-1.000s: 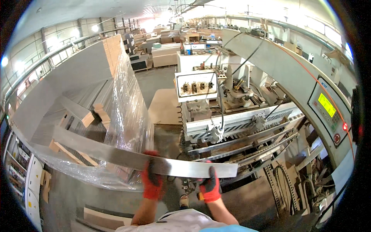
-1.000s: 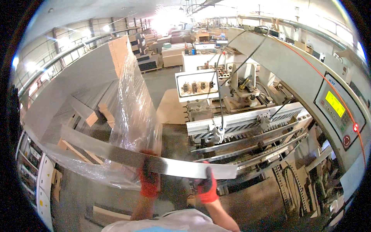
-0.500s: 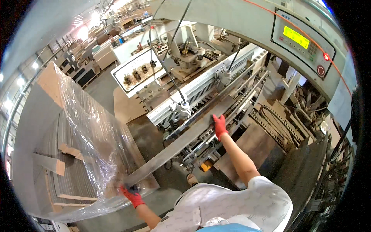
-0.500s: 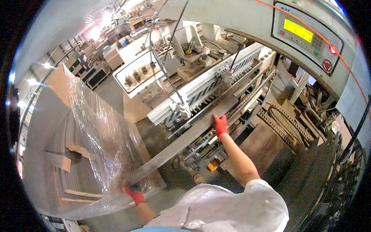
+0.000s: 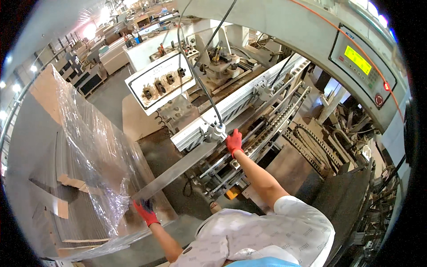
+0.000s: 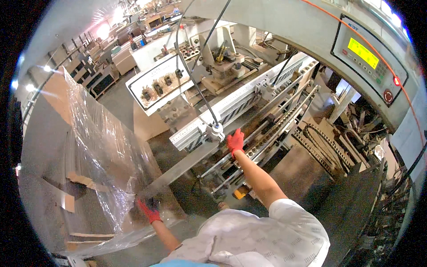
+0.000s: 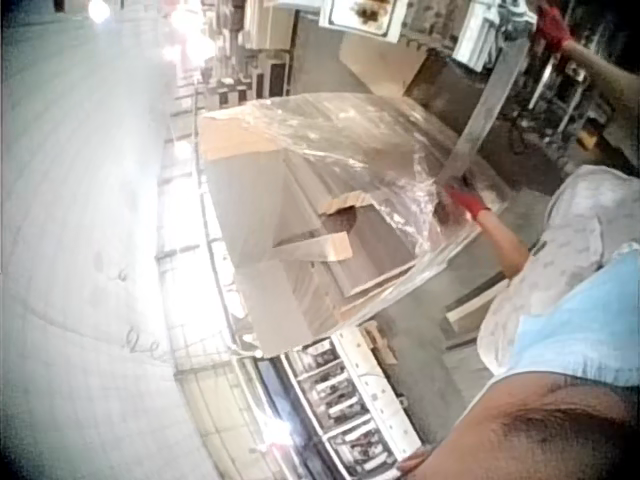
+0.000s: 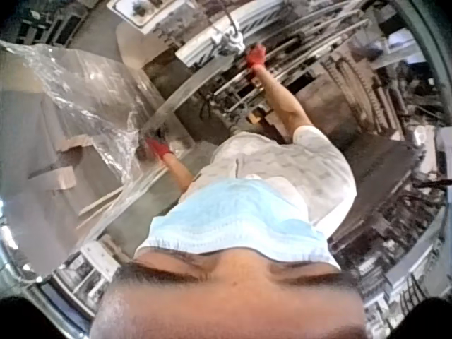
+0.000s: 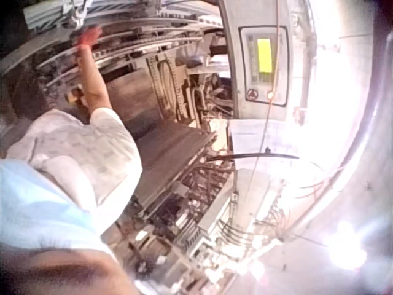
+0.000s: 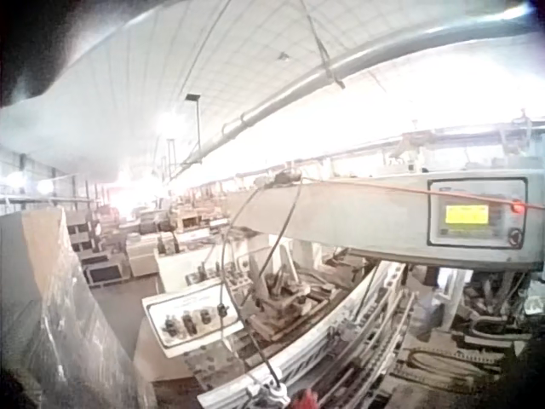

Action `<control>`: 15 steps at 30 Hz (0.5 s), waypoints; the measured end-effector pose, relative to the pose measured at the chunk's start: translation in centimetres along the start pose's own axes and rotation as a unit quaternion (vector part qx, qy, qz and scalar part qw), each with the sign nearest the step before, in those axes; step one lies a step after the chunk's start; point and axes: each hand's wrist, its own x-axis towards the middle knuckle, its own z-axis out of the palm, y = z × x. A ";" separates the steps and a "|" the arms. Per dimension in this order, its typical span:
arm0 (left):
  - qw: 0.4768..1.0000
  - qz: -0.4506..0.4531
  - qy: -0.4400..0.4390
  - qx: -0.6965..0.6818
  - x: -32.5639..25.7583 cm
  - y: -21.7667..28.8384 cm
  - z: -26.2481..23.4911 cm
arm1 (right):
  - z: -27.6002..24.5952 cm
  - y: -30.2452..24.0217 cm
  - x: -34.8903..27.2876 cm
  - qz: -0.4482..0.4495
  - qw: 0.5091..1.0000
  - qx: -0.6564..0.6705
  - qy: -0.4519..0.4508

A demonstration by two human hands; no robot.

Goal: The person repeatedly picks up wooden boards from a pallet stack and feeds them into an industrial processing machine by hand, occasionally rearranging the boards on the pallet.

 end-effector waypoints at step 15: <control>0.998 -0.038 0.026 -0.053 0.4 2.9 3.1 | -1.8 1.5 0.6 -0.063 0.998 0.005 0.010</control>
